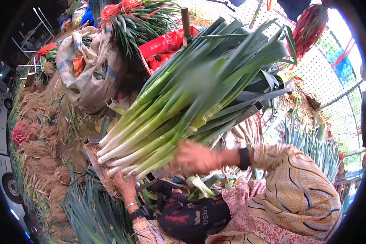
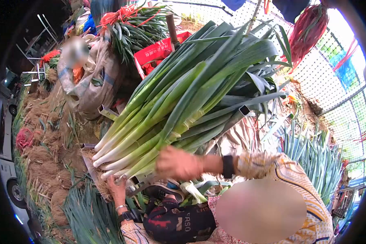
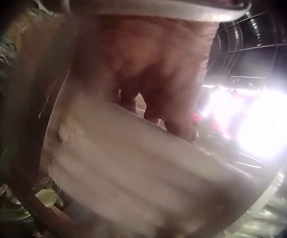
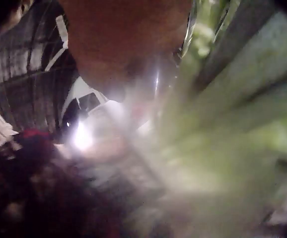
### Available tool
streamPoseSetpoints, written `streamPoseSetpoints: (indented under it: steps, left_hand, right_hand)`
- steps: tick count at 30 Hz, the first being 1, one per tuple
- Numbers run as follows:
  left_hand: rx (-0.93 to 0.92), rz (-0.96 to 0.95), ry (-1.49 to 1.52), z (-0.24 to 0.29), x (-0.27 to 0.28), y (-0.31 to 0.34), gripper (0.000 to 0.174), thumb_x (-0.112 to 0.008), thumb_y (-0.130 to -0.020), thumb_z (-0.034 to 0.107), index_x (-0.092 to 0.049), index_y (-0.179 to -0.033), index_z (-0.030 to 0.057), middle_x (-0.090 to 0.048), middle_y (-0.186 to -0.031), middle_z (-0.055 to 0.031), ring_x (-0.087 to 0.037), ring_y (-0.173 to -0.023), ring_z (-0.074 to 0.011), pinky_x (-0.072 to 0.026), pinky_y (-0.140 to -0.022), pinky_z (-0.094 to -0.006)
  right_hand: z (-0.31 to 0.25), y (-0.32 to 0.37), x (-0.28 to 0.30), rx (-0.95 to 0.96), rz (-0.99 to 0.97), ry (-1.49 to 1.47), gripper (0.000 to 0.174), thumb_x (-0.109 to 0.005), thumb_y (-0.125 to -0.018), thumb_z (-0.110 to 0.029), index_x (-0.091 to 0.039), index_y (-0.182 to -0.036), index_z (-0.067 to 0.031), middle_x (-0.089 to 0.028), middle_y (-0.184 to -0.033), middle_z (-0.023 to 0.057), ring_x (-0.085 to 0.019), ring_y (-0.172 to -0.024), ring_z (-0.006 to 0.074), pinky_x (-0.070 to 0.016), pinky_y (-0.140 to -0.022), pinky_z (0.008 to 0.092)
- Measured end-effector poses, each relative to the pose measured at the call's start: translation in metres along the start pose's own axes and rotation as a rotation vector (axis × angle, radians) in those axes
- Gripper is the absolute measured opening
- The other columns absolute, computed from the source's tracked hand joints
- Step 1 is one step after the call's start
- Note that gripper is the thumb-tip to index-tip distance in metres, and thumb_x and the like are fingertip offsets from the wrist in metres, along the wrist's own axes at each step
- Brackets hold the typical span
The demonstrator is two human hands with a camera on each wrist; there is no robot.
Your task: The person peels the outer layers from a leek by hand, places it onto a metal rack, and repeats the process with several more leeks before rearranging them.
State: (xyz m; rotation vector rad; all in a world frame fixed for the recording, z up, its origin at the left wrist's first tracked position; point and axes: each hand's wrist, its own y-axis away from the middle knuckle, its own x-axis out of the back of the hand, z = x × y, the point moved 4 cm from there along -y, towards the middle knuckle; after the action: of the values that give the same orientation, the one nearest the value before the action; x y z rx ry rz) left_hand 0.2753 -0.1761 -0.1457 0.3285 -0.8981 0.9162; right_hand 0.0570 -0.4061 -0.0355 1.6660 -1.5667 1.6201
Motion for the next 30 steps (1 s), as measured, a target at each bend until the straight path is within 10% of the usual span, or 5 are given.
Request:
streamPoseSetpoints:
  steps: [7,14,20,25,30]
  left_hand:
    - [0.068,-0.051,-0.027,-0.012,-0.002,0.001,0.054,-0.069,-0.076,0.046,-0.052,-0.088,-0.0041,-0.052,-0.088,-0.0165,-0.050,-0.086,-0.0314,-0.0395,-0.080,-0.0407]
    - [0.023,0.055,-0.179,-0.028,-0.006,0.008,0.050,-0.069,-0.077,0.042,-0.056,-0.100,-0.0013,-0.055,-0.100,-0.0178,-0.049,-0.100,-0.0350,-0.0374,-0.088,-0.0441]
    - [-0.104,-0.017,-0.208,0.005,0.010,0.007,0.043,-0.065,-0.079,0.042,-0.058,-0.096,0.0038,-0.053,-0.098,-0.0161,-0.048,-0.095,-0.0351,-0.0371,-0.087,-0.0448]
    - [-0.081,-0.109,-0.100,0.007,0.022,0.003,0.047,-0.062,-0.081,0.044,-0.056,-0.104,0.0045,-0.053,-0.100,-0.0161,-0.047,-0.098,-0.0352,-0.0371,-0.087,-0.0455]
    - [-0.187,0.451,-0.394,0.042,0.085,-0.037,0.047,-0.057,-0.085,0.043,-0.054,-0.108,0.0027,-0.053,-0.105,-0.0181,-0.047,-0.102,-0.0367,-0.0364,-0.090,-0.0466]
  right_hand:
    - [-0.033,0.080,-0.004,-0.227,-0.076,-0.069,0.039,-0.064,-0.066,-0.019,-0.064,-0.105,-0.0166,-0.055,-0.108,0.0054,-0.048,-0.110,0.0246,-0.0360,-0.096,0.0448]
    - [0.019,-0.012,0.071,-0.106,-0.115,0.421,0.038,-0.055,-0.073,-0.017,-0.059,-0.111,-0.0162,-0.052,-0.109,0.0069,-0.045,-0.112,0.0239,-0.0276,-0.104,0.0474]
    - [0.054,-0.029,0.041,-0.091,-0.565,0.521,0.039,-0.055,-0.077,-0.017,-0.054,-0.116,-0.0205,-0.049,-0.099,0.0033,-0.046,-0.098,0.0200,-0.0331,-0.086,0.0365]
    - [0.039,-0.058,0.073,0.007,-0.447,0.628,0.039,-0.056,-0.076,-0.018,-0.054,-0.115,-0.0246,-0.048,-0.093,0.0016,-0.047,-0.095,0.0187,-0.0350,-0.081,0.0351]
    - [0.044,-0.105,0.119,0.025,-0.385,0.802,0.038,-0.058,-0.077,-0.016,-0.057,-0.114,-0.0272,-0.049,-0.094,0.0022,-0.048,-0.094,0.0180,-0.0361,-0.081,0.0351]
